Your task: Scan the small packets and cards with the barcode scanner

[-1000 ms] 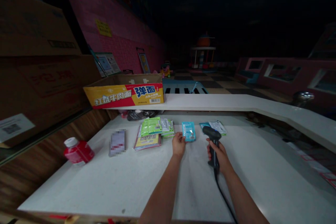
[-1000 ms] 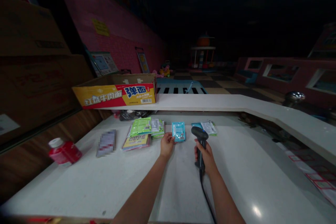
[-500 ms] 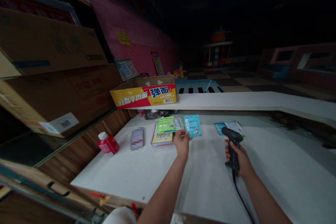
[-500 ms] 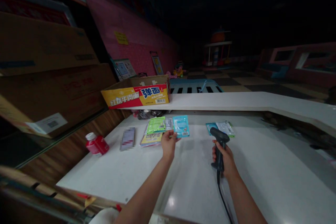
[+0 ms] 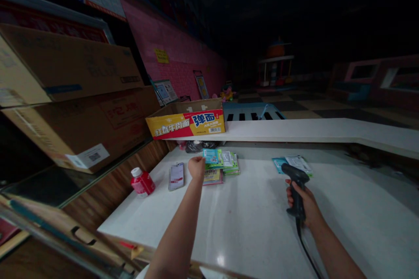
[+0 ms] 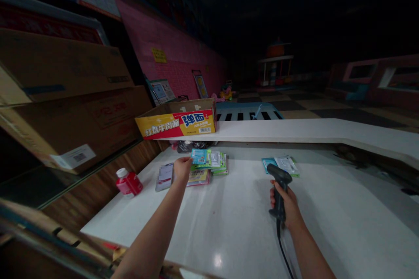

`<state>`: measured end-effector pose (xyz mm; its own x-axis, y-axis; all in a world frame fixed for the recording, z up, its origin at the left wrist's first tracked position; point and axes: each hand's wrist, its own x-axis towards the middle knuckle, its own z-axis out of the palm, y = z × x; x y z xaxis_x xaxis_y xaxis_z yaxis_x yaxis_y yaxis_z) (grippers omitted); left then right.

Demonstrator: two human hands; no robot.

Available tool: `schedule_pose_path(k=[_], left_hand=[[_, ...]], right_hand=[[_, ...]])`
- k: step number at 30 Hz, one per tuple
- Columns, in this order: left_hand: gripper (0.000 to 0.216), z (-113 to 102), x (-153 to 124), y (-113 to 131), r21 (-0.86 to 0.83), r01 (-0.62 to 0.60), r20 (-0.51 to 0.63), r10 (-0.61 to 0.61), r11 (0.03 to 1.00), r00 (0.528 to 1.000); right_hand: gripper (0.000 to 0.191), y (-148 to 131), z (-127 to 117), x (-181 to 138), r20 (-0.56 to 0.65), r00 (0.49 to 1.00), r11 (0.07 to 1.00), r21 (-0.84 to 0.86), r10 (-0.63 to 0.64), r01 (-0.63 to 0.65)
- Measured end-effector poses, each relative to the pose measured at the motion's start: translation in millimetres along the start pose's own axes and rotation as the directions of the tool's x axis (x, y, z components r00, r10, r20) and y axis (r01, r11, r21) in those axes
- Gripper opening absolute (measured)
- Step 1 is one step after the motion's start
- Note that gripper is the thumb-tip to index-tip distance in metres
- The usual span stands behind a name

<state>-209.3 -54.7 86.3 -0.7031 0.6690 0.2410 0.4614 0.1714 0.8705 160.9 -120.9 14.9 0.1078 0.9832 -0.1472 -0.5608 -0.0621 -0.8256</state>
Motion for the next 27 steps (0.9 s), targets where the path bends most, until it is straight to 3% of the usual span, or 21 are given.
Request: schedule_pose_path(k=[8, 12, 15, 18, 21, 24, 27], left_hand=[[0.028, -6.4, -10.9, 1.1, 0.369, -0.096, 0.068, 0.076, 0.924, 0.995], [0.033, -6.3, -19.4, 9.4, 0.44, -0.194, -0.004, 0.218, 0.877, 0.976], [0.03, 1.7, -31.8, 23.8, 0.397, -0.331, -0.046, 0.379, 0.856, 0.924], [0.026, 20.3, -52.9, 40.8, 0.291, -0.486, -0.003, 0.508, 0.824, 0.861], [0.023, 49.8, -81.2, 53.1, 0.148, -0.588, 0.11, 0.578, 0.795, 0.809], [0.02, 87.8, -111.3, 58.5, 0.025, -0.613, 0.282, 0.583, 0.789, 0.762], [0.018, 129.3, -137.0, 61.2, -0.033, -0.575, 0.508, 0.509, 0.818, 0.695]], right_hand=[[0.051, -0.3, 0.5, 1.5, -0.002, 1.0, 1.0, 0.001, 0.026, -0.026], [0.053, -2.6, 1.9, 1.3, -0.01, 1.0, 1.0, 0.009, 0.026, -0.025], [0.053, -6.6, 3.7, 0.5, -0.028, 1.0, 0.999, 0.038, 0.004, -0.003], [0.05, -9.7, 3.8, 0.7, -0.084, 0.996, 0.997, 0.066, -0.027, 0.033], [0.05, -10.3, 2.5, 2.1, -0.159, 0.985, 0.995, 0.056, -0.068, 0.078], [0.051, -10.1, 2.2, 3.9, -0.207, 0.974, 0.994, 0.034, -0.093, 0.102], [0.05, -10.9, 3.6, 5.4, -0.25, 0.961, 0.992, 0.023, -0.115, 0.125]])
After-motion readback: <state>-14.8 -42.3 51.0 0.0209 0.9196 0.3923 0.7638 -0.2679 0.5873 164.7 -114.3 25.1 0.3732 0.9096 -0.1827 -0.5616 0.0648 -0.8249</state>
